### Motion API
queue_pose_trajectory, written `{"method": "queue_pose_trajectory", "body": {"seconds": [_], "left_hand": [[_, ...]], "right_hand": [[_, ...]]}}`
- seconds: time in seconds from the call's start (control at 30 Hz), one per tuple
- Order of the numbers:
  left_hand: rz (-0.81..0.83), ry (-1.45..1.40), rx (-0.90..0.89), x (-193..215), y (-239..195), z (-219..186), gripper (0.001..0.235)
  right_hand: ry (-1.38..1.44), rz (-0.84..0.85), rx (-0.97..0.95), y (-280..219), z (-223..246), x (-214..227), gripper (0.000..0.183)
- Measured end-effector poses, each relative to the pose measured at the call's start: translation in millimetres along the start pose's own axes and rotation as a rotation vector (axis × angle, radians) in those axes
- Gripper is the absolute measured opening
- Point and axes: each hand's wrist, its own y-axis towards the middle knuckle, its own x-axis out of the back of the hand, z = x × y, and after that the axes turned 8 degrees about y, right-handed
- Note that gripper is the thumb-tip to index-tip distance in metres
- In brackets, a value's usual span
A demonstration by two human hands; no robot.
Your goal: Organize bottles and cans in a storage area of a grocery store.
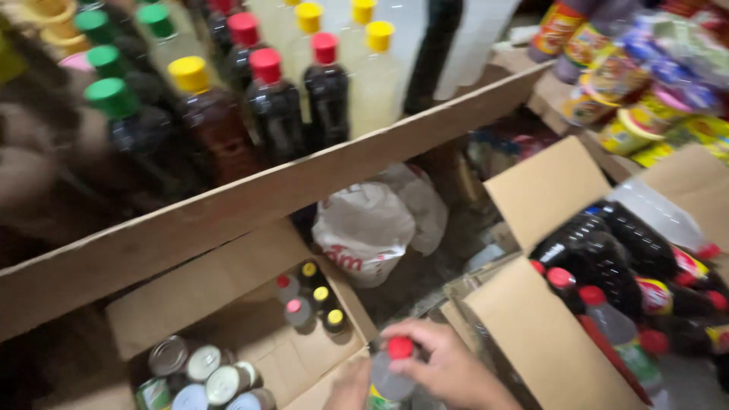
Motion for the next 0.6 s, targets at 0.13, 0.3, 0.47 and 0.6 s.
{"method": "queue_pose_trajectory", "body": {"seconds": [0.13, 0.3, 0.47, 0.6], "left_hand": [[-0.137, 0.239, 0.099, 68, 22, -28, 0.092], [-0.432, 0.122, 0.031, 66, 15, 34, 0.085], [-0.529, 0.030, 0.342, 75, 22, 79, 0.079], [-0.484, 0.100, 0.436, 83, 37, 95, 0.062]], "right_hand": [[-0.414, 0.225, 0.354, 26, -32, -43, 0.039], [-0.558, 0.228, 0.557, 51, -92, -86, 0.051], [-0.453, 0.094, 0.076, 52, -165, -75, 0.086], [-0.567, 0.116, -0.096, 38, -247, -24, 0.071]]}}
